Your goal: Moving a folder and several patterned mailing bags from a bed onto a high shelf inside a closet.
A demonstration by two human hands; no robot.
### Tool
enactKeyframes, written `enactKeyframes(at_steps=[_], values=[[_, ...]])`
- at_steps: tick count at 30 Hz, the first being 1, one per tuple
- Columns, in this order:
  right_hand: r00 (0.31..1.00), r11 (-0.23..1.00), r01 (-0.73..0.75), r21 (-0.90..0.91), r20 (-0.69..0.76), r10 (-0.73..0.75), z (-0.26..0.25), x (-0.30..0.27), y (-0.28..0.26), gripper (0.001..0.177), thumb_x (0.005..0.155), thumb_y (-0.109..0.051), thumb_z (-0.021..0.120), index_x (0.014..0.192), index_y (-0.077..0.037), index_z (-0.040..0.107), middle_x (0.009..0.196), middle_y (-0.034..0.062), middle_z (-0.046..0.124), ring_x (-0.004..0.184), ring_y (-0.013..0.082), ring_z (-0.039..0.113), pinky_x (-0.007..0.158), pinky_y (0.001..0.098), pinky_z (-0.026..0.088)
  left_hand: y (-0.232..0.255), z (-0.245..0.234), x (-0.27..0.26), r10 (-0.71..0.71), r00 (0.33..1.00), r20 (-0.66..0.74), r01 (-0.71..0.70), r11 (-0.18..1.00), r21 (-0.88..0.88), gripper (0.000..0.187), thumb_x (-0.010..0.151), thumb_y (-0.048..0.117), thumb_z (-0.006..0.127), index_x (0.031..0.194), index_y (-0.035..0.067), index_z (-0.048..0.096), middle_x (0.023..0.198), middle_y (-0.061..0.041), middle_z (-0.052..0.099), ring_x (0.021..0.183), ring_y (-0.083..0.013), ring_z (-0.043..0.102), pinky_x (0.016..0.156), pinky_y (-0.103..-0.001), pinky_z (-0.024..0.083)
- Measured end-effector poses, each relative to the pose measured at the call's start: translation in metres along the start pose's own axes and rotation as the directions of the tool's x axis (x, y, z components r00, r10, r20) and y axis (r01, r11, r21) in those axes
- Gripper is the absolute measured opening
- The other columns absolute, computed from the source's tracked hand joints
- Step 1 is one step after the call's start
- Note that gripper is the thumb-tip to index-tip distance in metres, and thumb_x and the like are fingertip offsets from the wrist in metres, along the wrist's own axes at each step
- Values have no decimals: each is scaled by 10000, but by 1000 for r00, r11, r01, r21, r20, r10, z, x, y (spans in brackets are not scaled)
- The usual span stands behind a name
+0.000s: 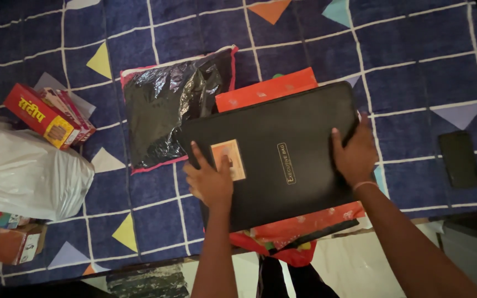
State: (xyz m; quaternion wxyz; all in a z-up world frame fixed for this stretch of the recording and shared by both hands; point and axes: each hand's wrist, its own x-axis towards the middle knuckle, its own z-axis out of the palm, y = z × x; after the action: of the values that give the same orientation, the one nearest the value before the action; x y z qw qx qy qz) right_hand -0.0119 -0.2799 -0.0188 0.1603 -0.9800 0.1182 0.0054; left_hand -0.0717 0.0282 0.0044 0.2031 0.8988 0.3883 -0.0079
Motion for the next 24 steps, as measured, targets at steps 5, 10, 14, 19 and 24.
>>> enactKeyframes(at_steps=[5, 10, 14, 19, 24], values=[[994, 988, -105, 111, 15, 104, 7, 11, 31, 684, 1019, -601, 614, 1313, 16, 590, 1123, 278, 684, 1024, 474, 674, 879, 558, 520, -22, 12, 9, 30, 997, -69, -36, 996, -87, 941, 885, 622, 623, 1626, 176, 252, 1337, -251, 513, 1132, -457, 589, 911, -591, 480], [976, 909, -180, 376, 187, 115, 16, 31, 57, 765, 959, -705, 583, 1050, 35, 755, 929, 267, 732, 928, 433, 733, 835, 486, 550, -33, 9, 22, -180, 983, 35, 182, 980, -85, 816, 927, 719, 588, 1304, 0, 508, 1095, -259, 692, 1041, -445, 679, 886, -546, 522], [900, 849, -382, 365, 357, 252, 16, 40, 57, 871, 912, -778, 573, 1086, 56, 752, 988, 288, 749, 953, 409, 732, 860, 448, 536, -45, 27, 35, -238, 971, 7, 237, 963, -130, 746, 975, 731, 489, 1066, 0, 614, 1039, -254, 725, 988, -456, 700, 853, -563, 534], [894, 841, -384, 381, 382, 235, 16, 45, 60, 917, 907, -787, 554, 1121, 89, 725, 1014, 286, 744, 977, 405, 737, 868, 461, 539, -47, 39, 41, -277, 961, -5, 273, 949, -159, 731, 997, 695, 450, 1121, -12, 587, 1075, -282, 704, 1008, -478, 682, 847, -574, 529], [942, 871, -308, 383, 252, 222, 61, 48, 94, 847, 1028, -721, 404, 1160, 52, 725, 1111, 364, 694, 1124, 511, 641, 985, 519, 477, -44, 27, 35, -132, 991, -26, 127, 980, -152, 660, 966, 620, 517, 1216, 10, 565, 1122, -241, 701, 1038, -458, 672, 870, -567, 509]])
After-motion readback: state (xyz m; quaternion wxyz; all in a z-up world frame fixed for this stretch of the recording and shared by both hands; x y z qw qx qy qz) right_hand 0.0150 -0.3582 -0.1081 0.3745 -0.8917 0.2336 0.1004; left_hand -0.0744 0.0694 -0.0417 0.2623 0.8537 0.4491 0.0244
